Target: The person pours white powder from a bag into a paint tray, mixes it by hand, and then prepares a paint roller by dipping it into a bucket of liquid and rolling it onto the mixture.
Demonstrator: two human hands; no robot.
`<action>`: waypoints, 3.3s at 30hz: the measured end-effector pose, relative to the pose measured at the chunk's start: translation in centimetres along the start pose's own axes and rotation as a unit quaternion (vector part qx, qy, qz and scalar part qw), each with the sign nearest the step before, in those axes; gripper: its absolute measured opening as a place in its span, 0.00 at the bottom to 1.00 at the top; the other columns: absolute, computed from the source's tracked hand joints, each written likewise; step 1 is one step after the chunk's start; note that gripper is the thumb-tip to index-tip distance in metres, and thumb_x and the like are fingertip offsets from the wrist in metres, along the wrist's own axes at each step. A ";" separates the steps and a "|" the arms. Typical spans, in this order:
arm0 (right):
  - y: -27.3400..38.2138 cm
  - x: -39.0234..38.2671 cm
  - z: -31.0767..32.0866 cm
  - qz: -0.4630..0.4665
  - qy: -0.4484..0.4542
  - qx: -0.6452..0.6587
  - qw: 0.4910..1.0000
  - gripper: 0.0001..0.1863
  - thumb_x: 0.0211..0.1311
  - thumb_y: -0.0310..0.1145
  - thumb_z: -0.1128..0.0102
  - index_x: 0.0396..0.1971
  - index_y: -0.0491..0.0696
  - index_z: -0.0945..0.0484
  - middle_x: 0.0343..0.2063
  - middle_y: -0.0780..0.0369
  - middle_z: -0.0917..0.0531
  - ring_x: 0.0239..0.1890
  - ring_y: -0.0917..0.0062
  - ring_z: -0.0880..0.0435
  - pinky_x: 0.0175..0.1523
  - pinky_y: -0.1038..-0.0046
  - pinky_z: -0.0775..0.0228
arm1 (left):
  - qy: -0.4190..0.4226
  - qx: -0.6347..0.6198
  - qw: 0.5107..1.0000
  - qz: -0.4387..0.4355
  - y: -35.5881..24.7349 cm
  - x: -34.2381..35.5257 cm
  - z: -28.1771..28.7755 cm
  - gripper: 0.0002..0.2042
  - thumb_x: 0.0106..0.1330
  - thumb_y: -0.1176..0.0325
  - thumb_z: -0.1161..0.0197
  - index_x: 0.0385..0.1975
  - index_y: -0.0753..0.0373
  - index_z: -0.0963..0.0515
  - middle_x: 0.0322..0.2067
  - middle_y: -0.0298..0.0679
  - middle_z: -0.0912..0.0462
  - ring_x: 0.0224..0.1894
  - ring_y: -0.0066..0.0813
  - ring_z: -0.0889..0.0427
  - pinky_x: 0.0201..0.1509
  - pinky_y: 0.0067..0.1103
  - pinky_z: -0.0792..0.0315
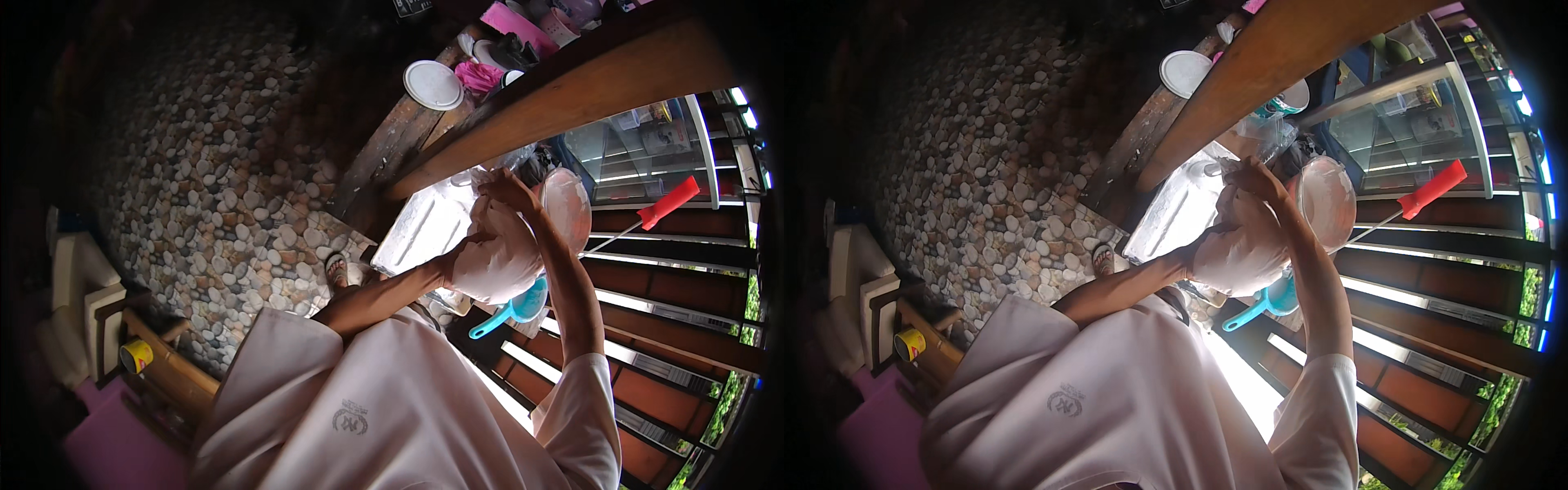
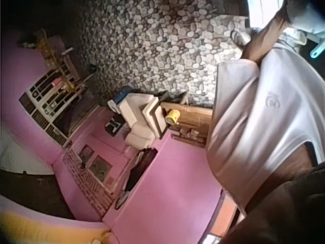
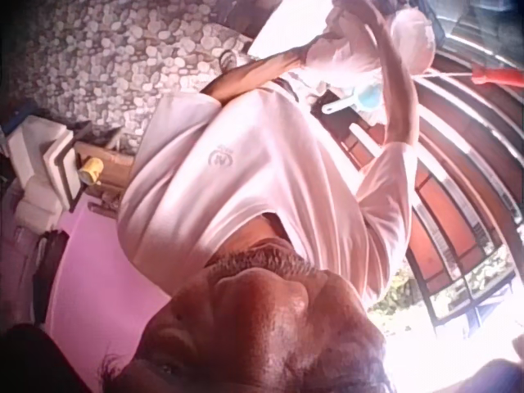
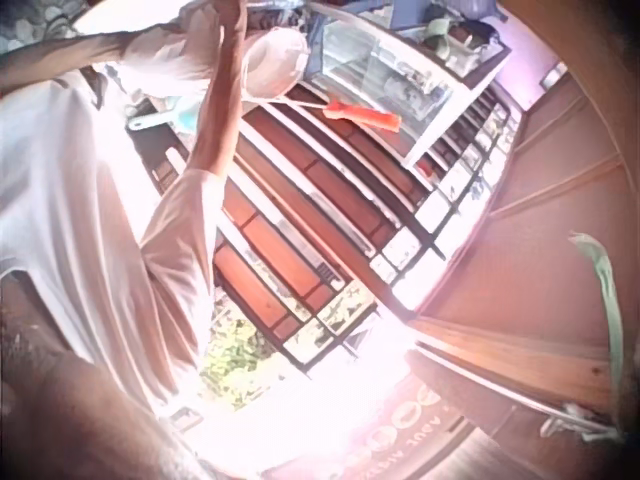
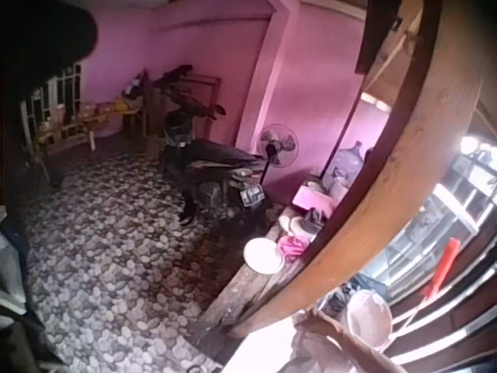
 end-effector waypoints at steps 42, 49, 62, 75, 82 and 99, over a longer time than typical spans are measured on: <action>1.1 2.5 2.4 0.115 -0.216 -0.043 0.969 0.25 0.40 0.19 0.46 0.45 0.41 0.34 0.39 0.42 0.26 0.42 0.44 0.29 0.46 0.55 0.35 | 0.083 -0.455 0.853 0.242 -1.2 2.0 -0.4 0.17 0.70 0.59 0.57 0.53 0.60 0.33 0.49 0.33 0.26 0.47 0.20 0.24 0.52 0.21 0.27; 1.3 1.5 3.3 0.052 -0.193 -0.027 0.980 0.19 0.42 0.20 0.43 0.40 0.41 0.28 0.35 0.47 0.22 0.39 0.51 0.23 0.42 0.61 0.31 | 0.075 -0.401 0.888 0.211 -1.2 2.6 -1.0 0.17 0.69 0.58 0.56 0.54 0.59 0.34 0.49 0.32 0.26 0.46 0.21 0.23 0.51 0.22 0.27; 1.8 0.2 4.3 0.085 -0.199 0.081 0.973 0.13 0.43 0.26 0.36 0.33 0.41 0.22 0.29 0.56 0.19 0.33 0.69 0.20 0.37 0.70 0.29 | 0.039 -0.439 0.855 0.273 -1.6 2.2 -1.9 0.15 0.63 0.58 0.46 0.42 0.62 0.26 0.37 0.34 0.20 0.37 0.22 0.20 0.46 0.22 0.25; 3.6 -0.6 4.0 -0.066 -0.176 0.275 0.943 0.12 0.42 0.21 0.42 0.32 0.40 0.23 0.26 0.63 0.21 0.30 0.80 0.23 0.33 0.76 0.30 | 0.003 -0.426 0.851 0.306 -1.4 1.6 -1.6 0.17 0.59 0.56 0.42 0.40 0.63 0.26 0.36 0.35 0.19 0.34 0.23 0.19 0.43 0.22 0.24; -0.9 0.0 1.3 -0.144 -0.197 0.321 0.915 0.11 0.43 0.24 0.41 0.30 0.40 0.25 0.22 0.65 0.22 0.26 0.81 0.25 0.30 0.77 0.32 | 0.000 -0.406 0.859 0.312 -0.4 1.7 -1.8 0.19 0.59 0.56 0.41 0.42 0.65 0.27 0.35 0.37 0.19 0.33 0.25 0.19 0.43 0.23 0.23; 0.6 -1.5 1.9 -0.162 -0.160 0.353 0.908 0.07 0.44 0.29 0.39 0.16 0.41 0.21 0.10 0.67 0.27 0.11 0.87 0.32 0.15 0.79 0.43 | -0.014 -0.418 0.854 0.309 0.9 1.6 -1.3 0.20 0.59 0.56 0.41 0.42 0.66 0.27 0.36 0.38 0.18 0.35 0.27 0.18 0.45 0.23 0.24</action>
Point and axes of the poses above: each hand's wrist, its own x-axis towards the middle knuckle, its own z-axis out of the back of the hand, y = z × x, the point moved 5 cm from there along x, towards the middle knuckle
